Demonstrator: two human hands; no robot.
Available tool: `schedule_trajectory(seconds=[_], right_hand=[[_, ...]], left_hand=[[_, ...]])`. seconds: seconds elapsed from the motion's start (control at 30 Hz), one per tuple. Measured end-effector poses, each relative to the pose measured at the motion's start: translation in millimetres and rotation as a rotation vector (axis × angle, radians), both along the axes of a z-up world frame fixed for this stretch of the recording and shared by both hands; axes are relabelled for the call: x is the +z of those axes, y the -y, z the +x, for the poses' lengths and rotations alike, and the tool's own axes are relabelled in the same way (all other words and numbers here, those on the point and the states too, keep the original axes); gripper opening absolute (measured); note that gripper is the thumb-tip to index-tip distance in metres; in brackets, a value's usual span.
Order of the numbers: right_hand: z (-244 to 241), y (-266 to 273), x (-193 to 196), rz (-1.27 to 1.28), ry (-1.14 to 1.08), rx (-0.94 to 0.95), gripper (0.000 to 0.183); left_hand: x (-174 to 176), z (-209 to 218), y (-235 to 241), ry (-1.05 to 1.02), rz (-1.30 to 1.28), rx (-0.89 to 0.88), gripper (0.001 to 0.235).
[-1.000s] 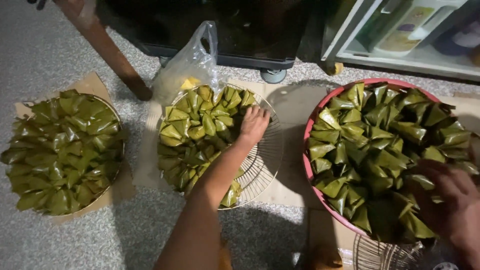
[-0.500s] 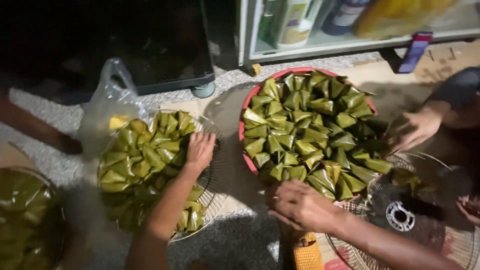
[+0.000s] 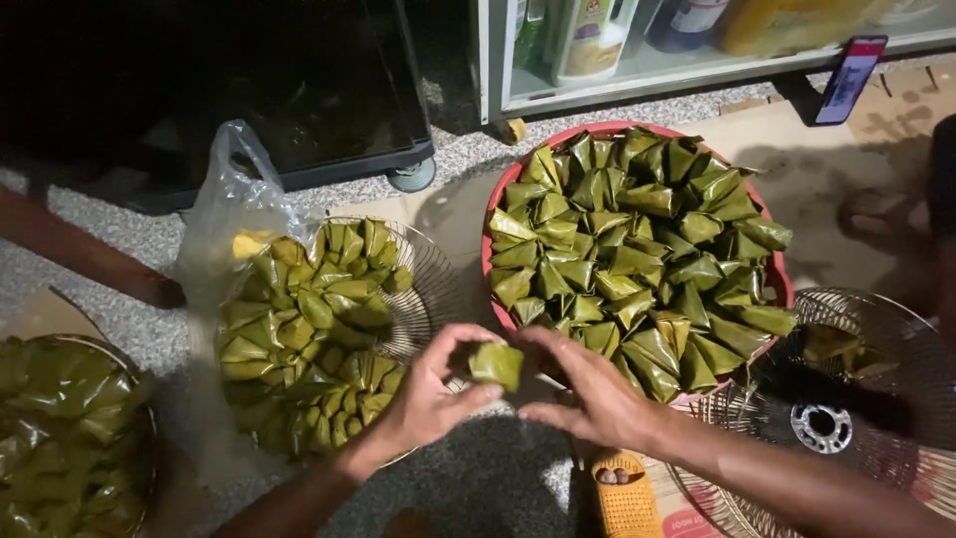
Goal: Multiple people are packing small food items wrapped in green leaves into a large red bowl and other containers on the floor.
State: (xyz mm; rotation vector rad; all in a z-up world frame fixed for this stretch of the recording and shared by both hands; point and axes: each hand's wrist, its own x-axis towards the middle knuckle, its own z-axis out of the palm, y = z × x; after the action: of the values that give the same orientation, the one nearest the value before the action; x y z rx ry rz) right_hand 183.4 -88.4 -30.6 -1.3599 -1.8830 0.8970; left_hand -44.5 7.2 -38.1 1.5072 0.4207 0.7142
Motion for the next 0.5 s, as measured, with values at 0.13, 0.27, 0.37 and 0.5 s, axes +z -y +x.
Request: schedule_trajectory(seconds=[0.13,0.27,0.37,0.5], right_hand=[[-11.2,-0.5,-1.1,0.105,0.0,-0.037,0.059],[-9.0,0.3,-5.3,0.134,0.003,-0.067,0.052],[-7.6,0.8,-1.1,0.174,-0.016,-0.058,0.047],[-4.9,1.9,-7.5,0.073,0.01,-0.026,0.05]], left_hand=[[12.4,4.5,11.6,-0.023,0.046,-0.019,0.053],[23.1,5.5,15.0,-0.036,0.056,-0.002,0.054],[22.2,6.6,16.0,-0.061,0.053,-0.011,0.042],[30.5,5.5,14.3,-0.103,0.136,-0.004,0.021]])
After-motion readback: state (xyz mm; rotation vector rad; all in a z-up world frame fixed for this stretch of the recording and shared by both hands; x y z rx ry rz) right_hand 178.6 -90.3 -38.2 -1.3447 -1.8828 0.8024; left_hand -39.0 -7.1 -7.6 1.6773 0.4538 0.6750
